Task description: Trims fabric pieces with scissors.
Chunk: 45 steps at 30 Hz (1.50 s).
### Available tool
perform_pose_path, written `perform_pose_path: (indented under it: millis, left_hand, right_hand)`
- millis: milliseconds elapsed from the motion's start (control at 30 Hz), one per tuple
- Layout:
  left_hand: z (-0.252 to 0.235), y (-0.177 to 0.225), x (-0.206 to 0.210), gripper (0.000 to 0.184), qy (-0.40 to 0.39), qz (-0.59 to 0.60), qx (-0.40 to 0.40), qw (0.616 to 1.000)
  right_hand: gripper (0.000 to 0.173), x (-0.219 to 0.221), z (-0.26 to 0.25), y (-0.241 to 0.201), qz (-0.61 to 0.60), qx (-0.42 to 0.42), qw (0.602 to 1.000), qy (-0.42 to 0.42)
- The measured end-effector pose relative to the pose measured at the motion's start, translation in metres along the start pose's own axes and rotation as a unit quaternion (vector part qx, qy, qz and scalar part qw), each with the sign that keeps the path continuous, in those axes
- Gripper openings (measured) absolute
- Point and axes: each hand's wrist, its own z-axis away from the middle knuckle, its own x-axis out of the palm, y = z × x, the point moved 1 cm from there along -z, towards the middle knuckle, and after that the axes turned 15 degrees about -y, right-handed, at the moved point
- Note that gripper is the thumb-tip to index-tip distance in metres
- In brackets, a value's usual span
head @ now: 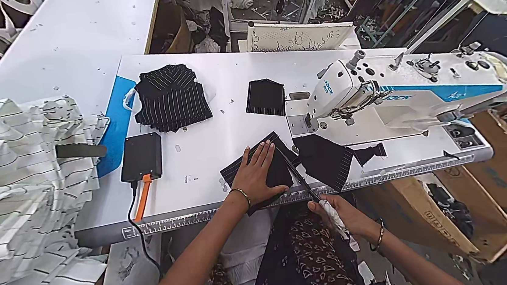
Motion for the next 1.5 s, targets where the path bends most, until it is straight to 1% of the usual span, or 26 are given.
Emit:
perform_pose_path:
  millis: [133,200,300,367,400,467,533,700,867,1033,1200,1300,1400,1500]
  left_hand:
    - [0.0,-0.023,-0.011,0.128,-0.009,-0.019,0.089,0.996]
    - [0.003,-0.032,-0.013,0.127,-0.013,-0.035,0.109,0.993]
    - [0.014,-0.028,-0.011,0.12,0.013,-0.037,0.091,0.995]
    - [0.018,-0.02,-0.005,0.108,0.036,-0.017,0.063,0.997]
    - [0.019,-0.018,-0.003,0.102,0.03,-0.006,0.042,0.999]
    - [0.017,-0.016,0.002,0.097,0.013,-0.002,0.018,1.0]
    - [0.015,-0.017,0.001,0.098,0.002,-0.006,0.016,1.0]
    - [0.017,-0.017,0.0,0.101,-0.01,-0.016,0.019,1.0]
    - [0.017,-0.017,0.001,0.102,-0.013,-0.019,0.024,0.999]
    - [0.016,-0.018,0.001,0.102,-0.006,-0.025,0.035,0.999]
    - [0.018,-0.018,0.001,0.103,-0.007,-0.023,0.044,0.999]
    - [0.018,-0.017,0.001,0.103,-0.009,-0.023,0.041,0.999]
    - [0.017,-0.017,0.001,0.104,-0.01,-0.026,0.042,0.999]
    - [0.017,-0.017,0.003,0.105,0.002,-0.028,0.043,0.999]
  right_hand:
    - [0.032,-0.002,0.009,0.002,-0.009,-0.01,1.0,-0.026]
    - [0.032,0.005,0.017,0.007,-0.037,0.0,0.999,-0.034]
    - [0.03,0.016,0.023,0.015,-0.075,0.002,0.997,-0.033]
    - [0.03,0.021,0.021,0.02,-0.084,-0.006,0.996,-0.028]
    - [0.03,0.022,0.019,0.021,-0.084,-0.01,0.996,-0.026]
    - [0.03,0.022,0.016,0.02,-0.082,-0.017,0.996,-0.022]
    - [0.033,0.018,0.012,0.018,-0.078,-0.025,0.996,-0.021]
    - [0.036,0.015,-0.001,0.008,-0.031,-0.015,0.999,-0.024]
    - [0.033,0.018,-0.001,0.012,-0.052,-0.033,0.998,-0.006]
    - [0.034,0.016,-0.005,0.004,-0.055,-0.027,0.998,-0.006]
    - [0.035,0.015,-0.017,-0.009,0.006,0.004,1.0,0.008]
    - [0.037,0.013,-0.018,-0.007,0.052,-0.005,0.998,0.019]
    - [0.034,0.012,-0.017,0.0,0.035,-0.038,0.998,0.025]
    - [0.032,0.015,-0.018,0.001,-0.011,-0.051,0.998,0.023]
